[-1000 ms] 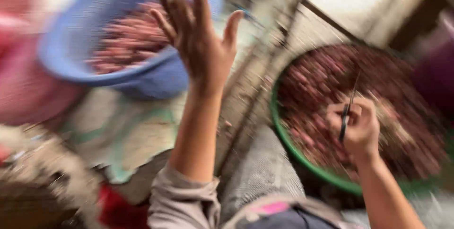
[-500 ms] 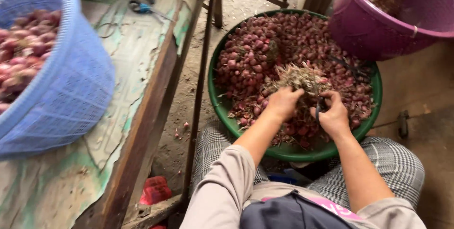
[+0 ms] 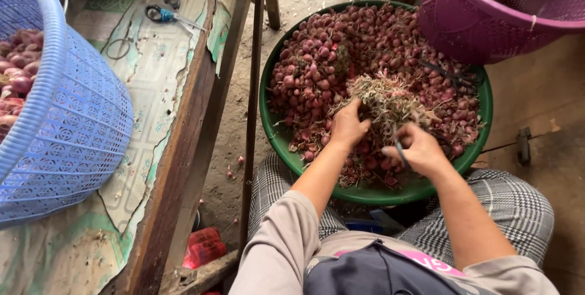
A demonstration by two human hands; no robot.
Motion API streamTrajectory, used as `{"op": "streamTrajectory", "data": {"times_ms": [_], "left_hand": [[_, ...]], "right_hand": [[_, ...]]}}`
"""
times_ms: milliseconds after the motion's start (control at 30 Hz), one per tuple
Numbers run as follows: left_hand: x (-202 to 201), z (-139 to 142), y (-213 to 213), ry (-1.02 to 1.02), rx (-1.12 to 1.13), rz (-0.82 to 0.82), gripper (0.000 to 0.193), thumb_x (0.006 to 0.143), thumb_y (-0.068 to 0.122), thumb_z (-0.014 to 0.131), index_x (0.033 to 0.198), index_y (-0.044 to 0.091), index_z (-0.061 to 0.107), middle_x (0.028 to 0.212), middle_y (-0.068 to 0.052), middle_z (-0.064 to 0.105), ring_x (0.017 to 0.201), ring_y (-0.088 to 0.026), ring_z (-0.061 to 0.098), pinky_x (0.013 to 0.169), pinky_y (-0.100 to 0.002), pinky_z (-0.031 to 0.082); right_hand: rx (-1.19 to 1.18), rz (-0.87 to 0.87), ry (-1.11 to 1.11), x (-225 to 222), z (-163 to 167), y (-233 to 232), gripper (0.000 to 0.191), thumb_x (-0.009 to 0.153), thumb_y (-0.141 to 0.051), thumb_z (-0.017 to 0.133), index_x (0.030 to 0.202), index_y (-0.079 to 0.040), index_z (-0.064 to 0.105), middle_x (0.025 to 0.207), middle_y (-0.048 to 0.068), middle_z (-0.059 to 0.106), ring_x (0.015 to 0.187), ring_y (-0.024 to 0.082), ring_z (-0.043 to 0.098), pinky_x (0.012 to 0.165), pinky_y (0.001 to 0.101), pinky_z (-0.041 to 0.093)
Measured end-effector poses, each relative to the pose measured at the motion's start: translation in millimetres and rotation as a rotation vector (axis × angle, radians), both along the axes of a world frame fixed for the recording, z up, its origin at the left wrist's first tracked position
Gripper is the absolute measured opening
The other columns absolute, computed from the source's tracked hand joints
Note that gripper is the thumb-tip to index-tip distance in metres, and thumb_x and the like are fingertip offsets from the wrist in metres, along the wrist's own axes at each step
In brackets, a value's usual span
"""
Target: The person sits on the ground with a large green basin of shallots on their lap, holding each shallot and using scissors to cut off its root end and dry stems. Trimmed shallots are tossed into a blue basket on the table beside them, and cut root debris accumulates in the basin.
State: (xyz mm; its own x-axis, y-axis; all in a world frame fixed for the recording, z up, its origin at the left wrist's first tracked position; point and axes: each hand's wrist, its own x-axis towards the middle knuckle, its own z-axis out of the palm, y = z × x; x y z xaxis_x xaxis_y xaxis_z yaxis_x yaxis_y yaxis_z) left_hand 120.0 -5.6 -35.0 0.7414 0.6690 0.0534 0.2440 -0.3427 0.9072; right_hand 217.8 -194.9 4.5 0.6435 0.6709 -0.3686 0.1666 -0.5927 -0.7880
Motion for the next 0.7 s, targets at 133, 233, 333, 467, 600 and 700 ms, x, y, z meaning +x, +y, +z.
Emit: {"op": "streamTrajectory", "data": {"times_ms": [133,233,333,467,600,700], "left_hand": [[3.1,-7.1,17.3,-0.205,-0.439,-0.055,0.030,0.086,0.011,0.073,0.113,-0.001,0.064,0.104,-0.010,0.068,0.096,-0.023,0.062,0.086,-0.037,0.052],[-4.6,-6.3,22.1,-0.269,-0.522,-0.065,0.025,0.087,0.011,0.069,0.109,0.002,0.066,0.098,-0.006,0.068,0.089,-0.016,0.061,0.081,-0.034,0.052],[-13.5,-6.0,14.3,-0.290,-0.320,0.021,0.027,0.086,0.014,0.063,0.112,0.005,0.065,0.096,-0.007,0.070,0.086,-0.017,0.066,0.079,-0.035,0.055],[-29.8,-1.7,-15.6,-0.199,0.327,0.116,0.012,0.092,0.015,0.067,0.101,0.008,0.064,0.098,-0.012,0.070,0.092,-0.026,0.069,0.087,-0.039,0.057],[-17.8,-4.4,-27.1,0.135,0.352,-0.002,0.040,0.074,0.025,0.081,0.100,0.000,0.065,0.098,-0.020,0.070,0.089,-0.038,0.067,0.077,-0.049,0.053],[-6.2,-10.3,-14.4,0.163,0.147,-0.018,0.036,0.077,0.026,0.080,0.101,0.001,0.069,0.095,-0.016,0.073,0.088,-0.033,0.071,0.079,-0.044,0.055]], "right_hand": [[-0.141,-0.068,-0.019,6.0,-1.6,-2.1,0.068,0.070,-0.027,0.091,0.122,0.004,0.060,0.089,0.017,0.077,0.069,0.022,0.072,0.059,0.0336,0.054],[-0.065,-0.088,0.134,6.4,4.9,-9.4,0.064,0.072,-0.027,0.087,0.121,0.004,0.059,0.088,0.016,0.076,0.066,0.020,0.070,0.053,0.0321,0.049],[0.025,-0.073,0.198,8.0,16.5,-15.0,0.059,0.075,-0.025,0.084,0.119,0.005,0.059,0.086,0.017,0.075,0.065,0.019,0.069,0.051,0.0304,0.047],[0.071,-0.105,0.219,6.1,24.8,-24.7,0.055,0.076,-0.022,0.085,0.118,0.003,0.059,0.085,0.016,0.073,0.066,0.018,0.068,0.053,0.0288,0.050],[-0.040,0.001,0.222,2.6,15.0,-30.0,0.056,0.071,-0.027,0.086,0.115,-0.001,0.063,0.080,0.012,0.075,0.067,0.017,0.070,0.055,0.0298,0.050],[-0.074,0.056,0.258,4.4,3.1,-34.4,0.057,0.071,-0.032,0.087,0.113,-0.001,0.066,0.078,0.010,0.073,0.069,0.016,0.069,0.057,0.0292,0.050]]}}
